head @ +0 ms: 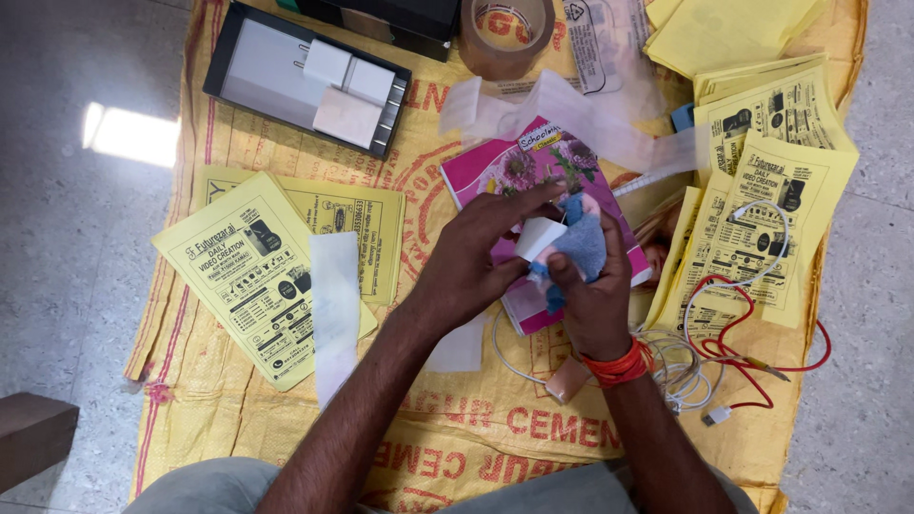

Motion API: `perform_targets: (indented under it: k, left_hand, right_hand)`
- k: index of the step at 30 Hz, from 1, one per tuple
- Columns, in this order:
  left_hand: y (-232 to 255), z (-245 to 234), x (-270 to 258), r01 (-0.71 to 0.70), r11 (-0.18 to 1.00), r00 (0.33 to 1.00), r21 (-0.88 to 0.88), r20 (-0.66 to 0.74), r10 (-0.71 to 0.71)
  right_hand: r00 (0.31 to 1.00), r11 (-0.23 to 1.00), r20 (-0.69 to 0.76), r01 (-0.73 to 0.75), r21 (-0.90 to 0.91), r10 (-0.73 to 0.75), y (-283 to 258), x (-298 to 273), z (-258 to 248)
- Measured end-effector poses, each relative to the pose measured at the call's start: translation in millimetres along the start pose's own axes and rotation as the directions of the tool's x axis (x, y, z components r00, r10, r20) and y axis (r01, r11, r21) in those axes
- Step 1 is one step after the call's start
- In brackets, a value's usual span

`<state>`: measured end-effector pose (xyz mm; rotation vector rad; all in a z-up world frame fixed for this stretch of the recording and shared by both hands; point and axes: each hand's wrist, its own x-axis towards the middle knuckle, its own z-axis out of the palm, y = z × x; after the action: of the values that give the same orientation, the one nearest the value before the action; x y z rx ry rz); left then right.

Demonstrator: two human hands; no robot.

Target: The person sits on the floor and wipes a white power adapter and a white USB cable with a blue and pink cloth. They handle the items one at a time, wiping the surfaces and then placing them into a black box.

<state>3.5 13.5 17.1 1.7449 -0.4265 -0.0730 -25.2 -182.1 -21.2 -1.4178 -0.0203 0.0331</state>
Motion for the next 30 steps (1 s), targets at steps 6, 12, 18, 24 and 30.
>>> perform_targets:
  k: [6, 12, 18, 24, 30]
  left_hand:
    - [-1.3, 9.1, -0.3, 0.011, 0.999, 1.000, -0.034, 0.023, -0.010]
    - [-5.7, 9.5, 1.8, -0.087, 0.996, 0.995, 0.009, -0.040, 0.087]
    - [-4.4, 5.6, -2.2, -0.059, 0.958, 0.998, 0.279, -0.017, 0.066]
    - [-0.6, 6.6, 0.3, -0.196, 0.908, 0.979, 0.371, 0.012, 0.206]
    - [5.4, 4.8, 1.8, -0.110, 0.992, 0.994, 0.070, -0.006, 0.110]
  right_hand:
    - [0.990, 0.962, -0.117, -0.044, 0.270, 0.078, 5.3, 3.3, -4.4]
    - [0.974, 0.925, -0.139, -0.119, 0.361, 0.180, 2.1, 6.8, -1.0]
    - [0.997, 0.958, 0.080, 0.042, -0.285, -0.020, -5.2, 5.5, 8.1]
    - [0.996, 0.973, -0.035, -0.089, -0.211, 0.083, -6.3, 3.6, 10.3]
    - [0.985, 0.993, -0.167, -0.049, -0.107, 0.031, -0.9, 3.9, 3.9]
